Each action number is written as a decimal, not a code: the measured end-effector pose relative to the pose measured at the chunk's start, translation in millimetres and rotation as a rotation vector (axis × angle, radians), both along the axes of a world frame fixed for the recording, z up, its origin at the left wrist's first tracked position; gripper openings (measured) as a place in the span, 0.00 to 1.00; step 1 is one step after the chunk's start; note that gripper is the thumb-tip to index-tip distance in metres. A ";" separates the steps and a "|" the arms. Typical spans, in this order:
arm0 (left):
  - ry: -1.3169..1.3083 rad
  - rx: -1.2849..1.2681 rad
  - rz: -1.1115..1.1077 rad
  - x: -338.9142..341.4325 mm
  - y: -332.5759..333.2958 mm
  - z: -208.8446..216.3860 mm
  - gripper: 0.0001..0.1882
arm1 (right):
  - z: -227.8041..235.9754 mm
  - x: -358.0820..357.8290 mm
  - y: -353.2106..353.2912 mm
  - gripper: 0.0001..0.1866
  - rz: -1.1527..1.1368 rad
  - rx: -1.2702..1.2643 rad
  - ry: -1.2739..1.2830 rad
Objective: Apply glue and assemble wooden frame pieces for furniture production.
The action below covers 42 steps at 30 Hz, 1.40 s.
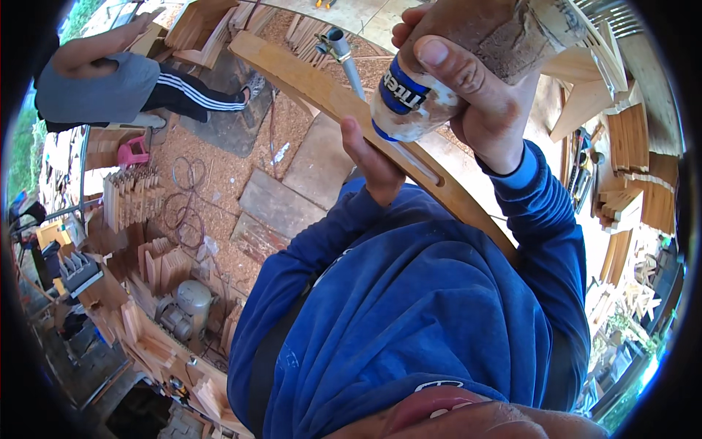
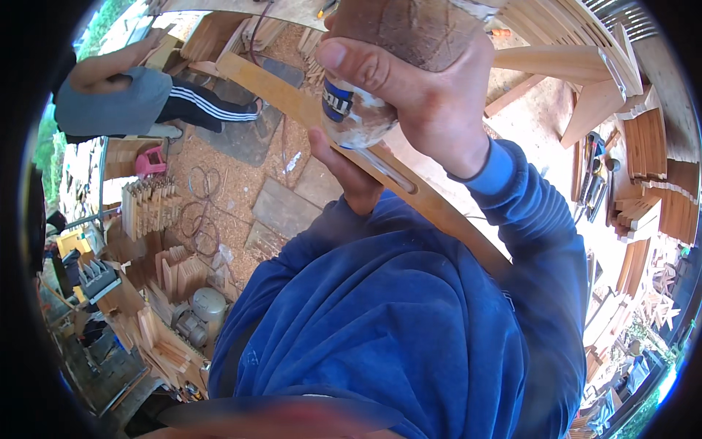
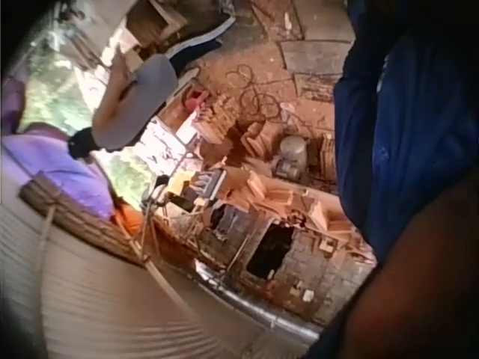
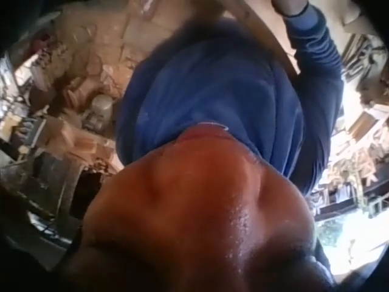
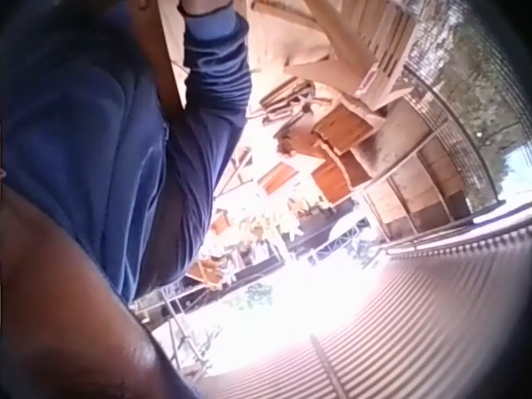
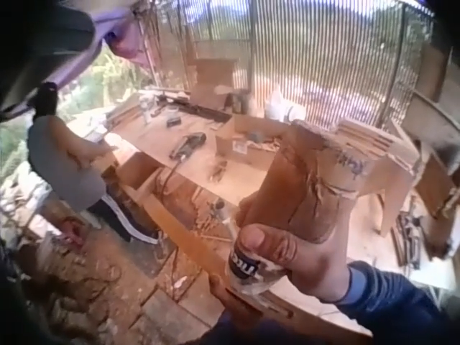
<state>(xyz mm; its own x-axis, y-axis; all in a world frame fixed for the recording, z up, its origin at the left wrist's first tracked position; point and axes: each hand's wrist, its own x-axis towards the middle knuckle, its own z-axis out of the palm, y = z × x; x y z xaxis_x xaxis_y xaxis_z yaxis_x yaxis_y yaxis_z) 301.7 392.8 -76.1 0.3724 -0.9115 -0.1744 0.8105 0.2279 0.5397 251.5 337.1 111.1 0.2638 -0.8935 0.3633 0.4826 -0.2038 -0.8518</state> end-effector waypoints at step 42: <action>0.173 -0.107 0.195 -5.9 -18.0 -32.0 0.38 | -24.1 -4.7 -18.8 0.20 0.257 -0.219 -0.216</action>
<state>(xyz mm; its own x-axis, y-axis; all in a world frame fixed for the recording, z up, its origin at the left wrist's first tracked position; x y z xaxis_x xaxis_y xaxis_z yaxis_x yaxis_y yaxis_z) 295.9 374.8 -108.1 0.5159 -0.8421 -0.1573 0.8236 0.4371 0.3613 246.9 318.2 86.9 0.3654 -0.7035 0.6096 0.7048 -0.2188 -0.6748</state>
